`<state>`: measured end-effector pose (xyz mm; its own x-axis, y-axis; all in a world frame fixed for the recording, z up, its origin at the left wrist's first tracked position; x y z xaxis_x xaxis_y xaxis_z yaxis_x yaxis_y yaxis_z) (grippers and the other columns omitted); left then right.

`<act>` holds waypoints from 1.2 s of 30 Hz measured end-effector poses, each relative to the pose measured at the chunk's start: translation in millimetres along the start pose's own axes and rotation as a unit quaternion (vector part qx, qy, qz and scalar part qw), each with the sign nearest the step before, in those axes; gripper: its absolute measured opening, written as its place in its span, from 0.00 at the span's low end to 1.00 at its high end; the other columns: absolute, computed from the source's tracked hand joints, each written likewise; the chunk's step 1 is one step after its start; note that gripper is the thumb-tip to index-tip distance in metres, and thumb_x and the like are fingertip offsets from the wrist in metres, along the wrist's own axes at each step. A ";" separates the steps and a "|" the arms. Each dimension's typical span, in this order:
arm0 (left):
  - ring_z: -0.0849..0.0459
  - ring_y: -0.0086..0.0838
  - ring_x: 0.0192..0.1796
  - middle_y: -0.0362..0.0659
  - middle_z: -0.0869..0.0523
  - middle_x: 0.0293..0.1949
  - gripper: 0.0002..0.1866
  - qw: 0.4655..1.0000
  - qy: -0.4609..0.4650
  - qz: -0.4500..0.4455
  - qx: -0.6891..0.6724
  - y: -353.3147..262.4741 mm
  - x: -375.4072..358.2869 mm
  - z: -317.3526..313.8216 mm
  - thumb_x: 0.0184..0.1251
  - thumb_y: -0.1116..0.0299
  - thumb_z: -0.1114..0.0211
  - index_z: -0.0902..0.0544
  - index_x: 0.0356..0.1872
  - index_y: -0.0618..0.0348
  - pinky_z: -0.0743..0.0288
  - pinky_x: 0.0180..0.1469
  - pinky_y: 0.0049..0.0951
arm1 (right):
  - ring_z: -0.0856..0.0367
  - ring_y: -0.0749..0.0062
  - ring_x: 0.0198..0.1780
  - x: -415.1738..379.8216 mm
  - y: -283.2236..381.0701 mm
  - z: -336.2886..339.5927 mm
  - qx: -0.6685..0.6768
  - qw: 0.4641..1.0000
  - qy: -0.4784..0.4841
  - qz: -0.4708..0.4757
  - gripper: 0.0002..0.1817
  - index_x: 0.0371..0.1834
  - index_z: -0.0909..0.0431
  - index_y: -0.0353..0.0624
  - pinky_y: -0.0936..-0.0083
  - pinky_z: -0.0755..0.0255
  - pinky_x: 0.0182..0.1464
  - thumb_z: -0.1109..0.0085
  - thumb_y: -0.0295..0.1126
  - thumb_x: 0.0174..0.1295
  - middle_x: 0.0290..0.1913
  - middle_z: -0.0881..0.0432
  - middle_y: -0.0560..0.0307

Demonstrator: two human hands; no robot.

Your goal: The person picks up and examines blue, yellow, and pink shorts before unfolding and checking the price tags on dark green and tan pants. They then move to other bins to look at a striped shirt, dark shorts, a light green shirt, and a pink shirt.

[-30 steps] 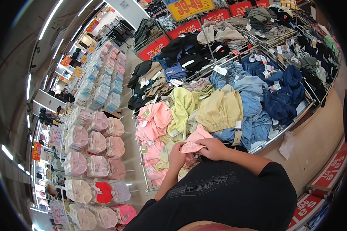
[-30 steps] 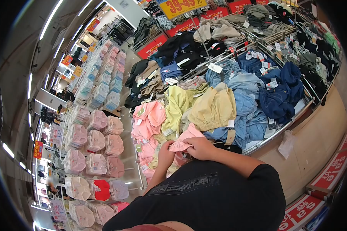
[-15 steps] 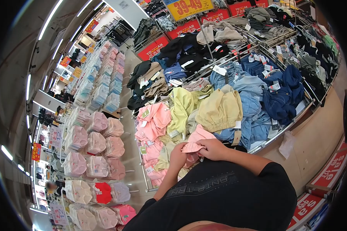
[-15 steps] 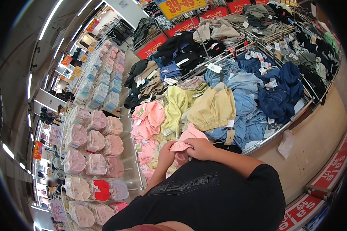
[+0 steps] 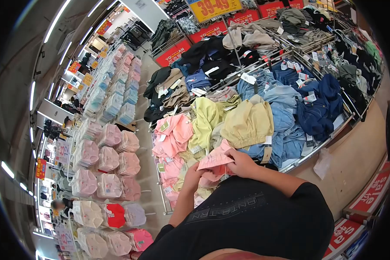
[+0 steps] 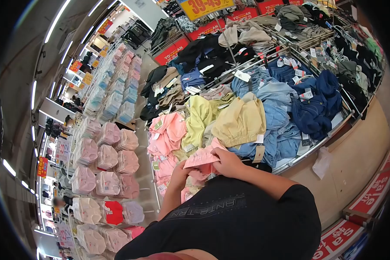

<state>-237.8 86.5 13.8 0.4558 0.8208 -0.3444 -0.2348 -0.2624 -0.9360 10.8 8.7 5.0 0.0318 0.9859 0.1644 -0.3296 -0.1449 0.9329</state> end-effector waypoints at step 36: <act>0.13 0.54 0.49 0.57 0.11 0.42 0.17 0.908 -0.137 0.003 0.396 51.9 20.8 8.6 0.67 0.61 0.40 0.14 0.49 0.59 0.22 0.50 0.45 | 0.17 0.38 0.47 1.8 -19.2 -6.1 -0.056 0.998 0.028 0.008 0.16 0.47 0.18 0.39 0.54 0.23 0.50 0.41 0.27 0.54 0.42 0.16 0.36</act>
<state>-247.9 94.3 -41.3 0.2469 0.9443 -0.2174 -0.8301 0.0903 -0.5502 11.5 13.8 -14.5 -0.0254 0.9870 0.1584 -0.4332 -0.1537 0.8881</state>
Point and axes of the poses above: each hand's wrist, its own x-axis towards the middle knuckle, its own z-axis out of the back of the hand, y = z × x, the point moved 1 cm from there along x, towards the middle knuckle
